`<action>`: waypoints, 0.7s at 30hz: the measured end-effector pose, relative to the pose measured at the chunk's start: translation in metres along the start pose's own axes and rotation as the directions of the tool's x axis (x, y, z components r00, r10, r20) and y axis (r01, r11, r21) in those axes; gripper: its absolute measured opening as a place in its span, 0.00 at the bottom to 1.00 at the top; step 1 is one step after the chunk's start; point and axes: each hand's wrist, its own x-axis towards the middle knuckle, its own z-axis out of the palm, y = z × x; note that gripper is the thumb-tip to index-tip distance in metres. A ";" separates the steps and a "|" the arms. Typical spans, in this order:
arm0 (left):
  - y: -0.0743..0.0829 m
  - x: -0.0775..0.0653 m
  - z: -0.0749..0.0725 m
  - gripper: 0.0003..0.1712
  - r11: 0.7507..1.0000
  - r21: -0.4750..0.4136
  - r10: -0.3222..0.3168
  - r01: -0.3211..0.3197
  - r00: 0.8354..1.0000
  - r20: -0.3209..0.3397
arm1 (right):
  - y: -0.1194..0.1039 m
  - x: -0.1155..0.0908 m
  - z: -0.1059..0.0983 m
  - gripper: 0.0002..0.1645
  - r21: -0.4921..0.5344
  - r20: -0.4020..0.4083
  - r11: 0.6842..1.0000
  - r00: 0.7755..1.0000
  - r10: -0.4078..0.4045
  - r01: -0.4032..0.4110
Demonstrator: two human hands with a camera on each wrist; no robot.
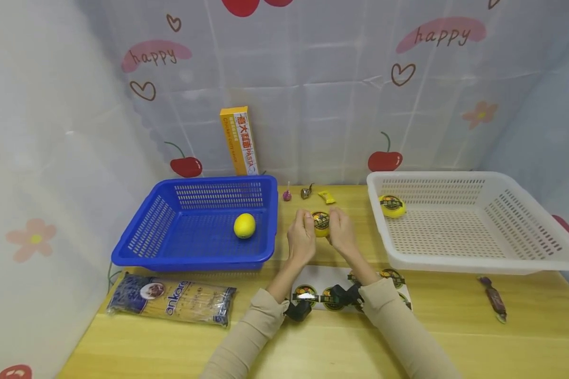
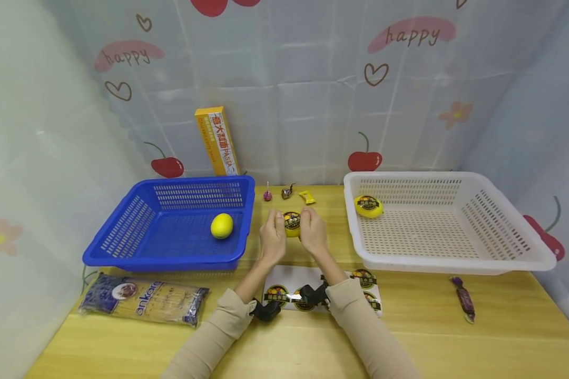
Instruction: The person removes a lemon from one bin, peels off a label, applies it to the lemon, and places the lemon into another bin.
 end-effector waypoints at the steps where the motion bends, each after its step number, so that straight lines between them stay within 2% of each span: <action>1: 0.000 0.001 0.000 0.16 1.000 0.005 0.000 0.000 1.000 -0.001 | -0.002 0.000 -0.001 0.23 0.015 0.024 1.000 0.999 0.023 -0.024; 5: 0.004 0.004 -0.004 0.16 1.000 0.024 -0.007 0.007 1.000 0.001 | -0.013 0.000 -0.007 0.33 0.088 0.142 0.989 0.984 0.108 -0.122; 7: 0.007 0.005 -0.007 0.16 0.999 0.034 -0.007 0.007 1.000 0.011 | -0.021 0.001 -0.009 0.37 0.096 0.189 0.986 0.975 0.119 -0.139; 9: 0.009 0.007 -0.009 0.17 0.999 0.051 0.001 -0.002 1.000 0.019 | -0.026 0.001 -0.011 0.36 0.086 0.216 0.986 0.969 0.123 -0.144; 13: 0.013 0.008 -0.012 0.17 0.995 0.090 0.040 -0.042 0.999 0.019 | -0.030 0.000 -0.013 0.30 0.050 0.212 0.989 0.969 0.125 -0.139; 16: 0.016 0.008 -0.015 0.16 0.993 0.106 0.055 -0.056 0.998 0.014 | -0.029 -0.001 -0.012 0.27 0.062 0.192 0.984 0.970 0.150 -0.165; 19: 0.021 0.010 -0.022 0.16 0.996 0.086 0.026 -0.031 0.998 0.057 | -0.029 -0.002 -0.014 0.27 0.094 0.182 0.978 0.969 0.169 -0.189; 21: 0.028 0.013 -0.032 0.16 0.997 0.073 -0.015 0.006 0.993 0.120 | -0.030 -0.002 -0.019 0.27 0.149 0.207 0.968 0.963 0.171 -0.204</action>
